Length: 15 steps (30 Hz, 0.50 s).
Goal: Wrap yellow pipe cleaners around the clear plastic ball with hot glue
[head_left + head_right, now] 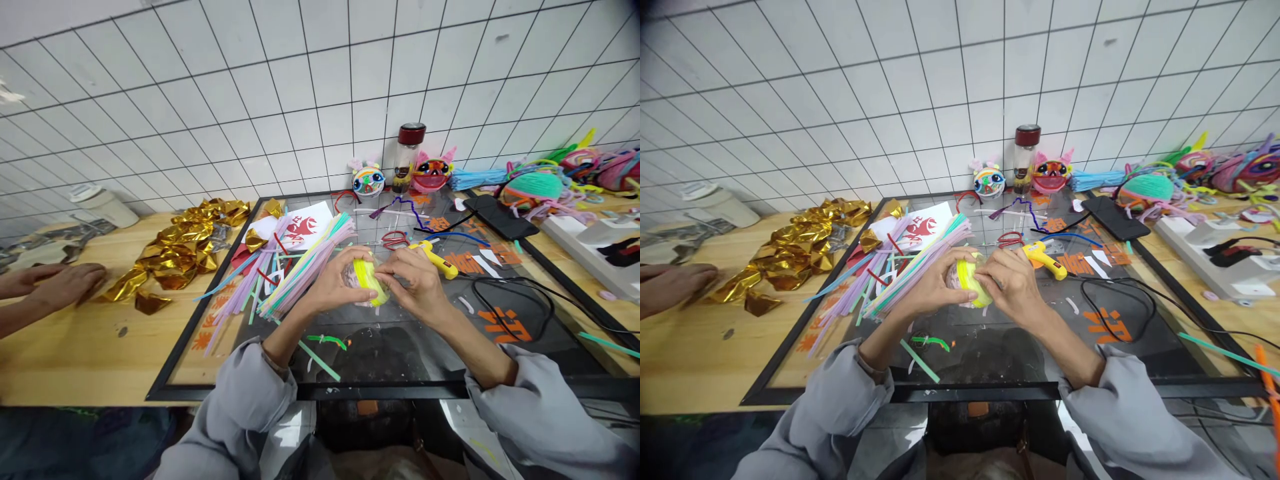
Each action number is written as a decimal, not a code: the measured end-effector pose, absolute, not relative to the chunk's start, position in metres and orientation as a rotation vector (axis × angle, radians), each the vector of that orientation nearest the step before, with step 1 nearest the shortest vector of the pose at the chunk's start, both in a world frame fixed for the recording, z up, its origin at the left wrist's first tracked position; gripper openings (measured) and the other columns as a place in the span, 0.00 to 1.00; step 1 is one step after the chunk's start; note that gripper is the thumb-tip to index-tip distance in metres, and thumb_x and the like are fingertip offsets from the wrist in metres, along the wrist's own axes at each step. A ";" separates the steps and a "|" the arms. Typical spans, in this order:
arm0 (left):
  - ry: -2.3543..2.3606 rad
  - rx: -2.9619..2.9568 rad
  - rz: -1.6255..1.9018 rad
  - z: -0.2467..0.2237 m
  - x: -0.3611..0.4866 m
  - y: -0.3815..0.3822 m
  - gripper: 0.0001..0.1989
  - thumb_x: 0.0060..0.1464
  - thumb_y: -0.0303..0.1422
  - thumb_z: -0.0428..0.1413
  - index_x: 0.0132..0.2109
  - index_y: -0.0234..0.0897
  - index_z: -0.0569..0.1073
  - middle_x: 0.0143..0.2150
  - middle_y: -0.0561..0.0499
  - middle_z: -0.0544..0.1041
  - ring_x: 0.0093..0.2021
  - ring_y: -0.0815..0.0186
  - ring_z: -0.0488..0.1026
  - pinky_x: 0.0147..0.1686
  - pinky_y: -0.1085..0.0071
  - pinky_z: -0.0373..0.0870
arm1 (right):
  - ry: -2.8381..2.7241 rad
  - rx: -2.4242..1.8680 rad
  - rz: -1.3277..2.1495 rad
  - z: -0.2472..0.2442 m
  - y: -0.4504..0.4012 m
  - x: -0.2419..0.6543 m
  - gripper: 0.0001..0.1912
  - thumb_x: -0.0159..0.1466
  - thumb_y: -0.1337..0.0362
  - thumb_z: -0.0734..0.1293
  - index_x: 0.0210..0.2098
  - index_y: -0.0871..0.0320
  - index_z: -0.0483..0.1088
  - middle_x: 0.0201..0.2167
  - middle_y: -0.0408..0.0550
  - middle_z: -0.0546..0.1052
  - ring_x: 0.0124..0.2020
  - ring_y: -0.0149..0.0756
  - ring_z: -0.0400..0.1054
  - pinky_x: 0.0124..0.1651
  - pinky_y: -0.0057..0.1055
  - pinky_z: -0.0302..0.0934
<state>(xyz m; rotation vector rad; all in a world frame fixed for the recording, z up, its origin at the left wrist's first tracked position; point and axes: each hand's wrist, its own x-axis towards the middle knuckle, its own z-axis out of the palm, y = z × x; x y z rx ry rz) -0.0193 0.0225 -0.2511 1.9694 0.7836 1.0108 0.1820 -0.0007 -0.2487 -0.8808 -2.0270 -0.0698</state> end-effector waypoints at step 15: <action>0.931 1.638 1.025 -0.270 -0.027 0.040 0.32 0.35 0.40 0.70 0.48 0.39 0.69 0.58 0.43 0.72 0.59 0.55 0.69 0.59 0.61 0.64 | -1.469 -1.314 0.042 -0.243 0.029 0.235 0.21 0.69 0.49 0.59 0.29 0.56 0.71 0.28 0.47 0.73 0.31 0.37 0.67 0.36 0.34 0.61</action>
